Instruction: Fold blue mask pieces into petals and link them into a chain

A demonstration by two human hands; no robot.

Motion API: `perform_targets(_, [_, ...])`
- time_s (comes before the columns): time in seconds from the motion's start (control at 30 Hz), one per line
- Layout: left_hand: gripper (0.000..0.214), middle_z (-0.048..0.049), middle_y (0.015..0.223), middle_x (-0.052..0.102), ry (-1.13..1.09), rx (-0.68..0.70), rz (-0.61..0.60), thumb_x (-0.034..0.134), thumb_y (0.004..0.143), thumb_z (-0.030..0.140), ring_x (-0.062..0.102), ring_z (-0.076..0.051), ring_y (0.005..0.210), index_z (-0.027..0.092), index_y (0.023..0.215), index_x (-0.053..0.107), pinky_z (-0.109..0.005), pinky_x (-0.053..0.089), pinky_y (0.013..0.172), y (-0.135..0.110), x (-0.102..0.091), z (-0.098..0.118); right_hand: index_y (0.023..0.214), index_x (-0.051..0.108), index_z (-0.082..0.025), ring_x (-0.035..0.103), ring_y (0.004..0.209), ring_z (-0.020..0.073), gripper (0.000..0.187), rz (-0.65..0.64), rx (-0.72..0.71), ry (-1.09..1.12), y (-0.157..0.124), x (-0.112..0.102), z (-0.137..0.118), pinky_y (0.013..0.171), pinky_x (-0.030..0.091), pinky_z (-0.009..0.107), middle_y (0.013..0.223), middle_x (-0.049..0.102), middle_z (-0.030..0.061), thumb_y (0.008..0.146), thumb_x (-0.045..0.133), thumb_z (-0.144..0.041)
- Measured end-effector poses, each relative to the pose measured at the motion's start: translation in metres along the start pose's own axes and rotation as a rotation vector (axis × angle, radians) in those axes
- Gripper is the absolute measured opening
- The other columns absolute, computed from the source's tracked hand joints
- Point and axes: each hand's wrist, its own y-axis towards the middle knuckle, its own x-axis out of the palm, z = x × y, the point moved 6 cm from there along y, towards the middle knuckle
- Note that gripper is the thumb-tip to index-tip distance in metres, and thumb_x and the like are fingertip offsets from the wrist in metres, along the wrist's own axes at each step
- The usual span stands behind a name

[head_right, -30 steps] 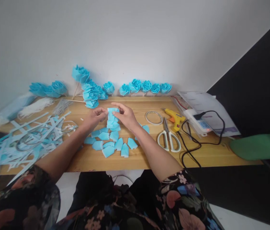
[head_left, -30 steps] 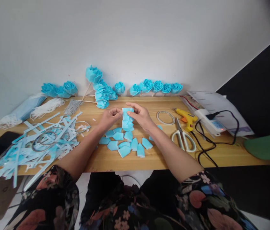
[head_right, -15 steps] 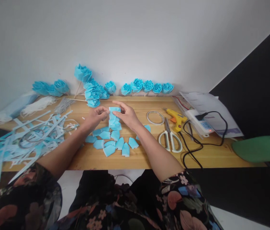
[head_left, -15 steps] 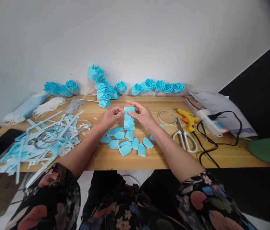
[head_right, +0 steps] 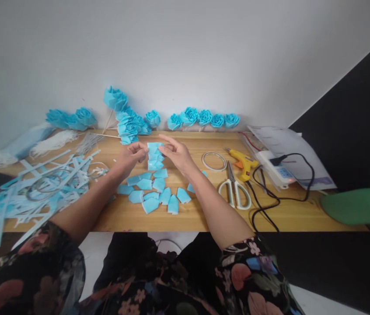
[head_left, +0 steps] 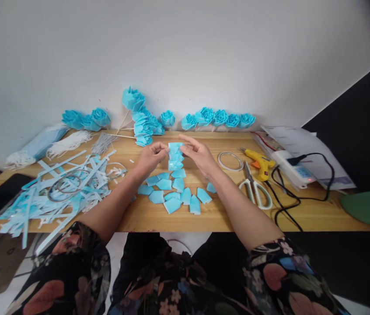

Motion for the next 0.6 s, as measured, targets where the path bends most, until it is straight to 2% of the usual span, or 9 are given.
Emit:
perform_targets(0.2, [0.033, 0.0045, 0.050, 0.050, -0.007, 0.010, -0.046, 0.075, 0.071, 0.045, 0.038, -0.007, 0.047, 0.018, 0.067, 0.058, -0.022, 0.030, 0.048, -0.003, 0.006, 0.003, 0.133, 0.065, -0.022, 0.056, 0.070, 0.0118, 0.062, -0.004, -0.004, -0.009, 0.001, 0.002, 0.002, 0.068, 0.049, 0.026, 0.077, 0.063, -0.0042, 0.075, 0.081, -0.038])
perform_targets(0.33, [0.037, 0.0025, 0.054, 0.056, -0.029, -0.023, -0.109, 0.074, 0.076, 0.052, 0.047, -0.009, 0.050, 0.018, 0.073, 0.060, -0.023, 0.038, 0.053, -0.005, 0.010, 0.003, 0.132, 0.065, -0.019, 0.054, 0.067, 0.0112, 0.060, -0.007, -0.051, -0.053, 0.000, 0.003, -0.002, 0.064, 0.047, 0.025, 0.074, 0.061, -0.0048, 0.076, 0.078, -0.037])
perform_targets(0.47, [0.041, 0.0016, 0.056, 0.058, 0.006, -0.041, -0.126, 0.081, 0.069, 0.052, 0.047, -0.008, 0.050, 0.017, 0.069, 0.060, -0.023, 0.037, 0.053, -0.003, 0.008, 0.001, 0.130, 0.066, -0.021, 0.051, 0.065, 0.0115, 0.055, -0.008, -0.067, -0.101, -0.001, 0.005, -0.005, 0.062, 0.044, 0.026, 0.071, 0.057, -0.0051, 0.078, 0.077, -0.037])
perform_targets(0.6, [0.040, 0.0009, 0.056, 0.058, -0.003, -0.020, -0.135, 0.082, 0.070, 0.052, 0.048, -0.009, 0.051, 0.016, 0.068, 0.063, -0.023, 0.038, 0.054, -0.002, 0.004, 0.005, 0.134, 0.065, -0.023, 0.053, 0.067, 0.0126, 0.056, -0.016, -0.058, -0.130, -0.001, 0.001, -0.007, 0.065, 0.046, 0.027, 0.074, 0.059, -0.0040, 0.081, 0.075, -0.038])
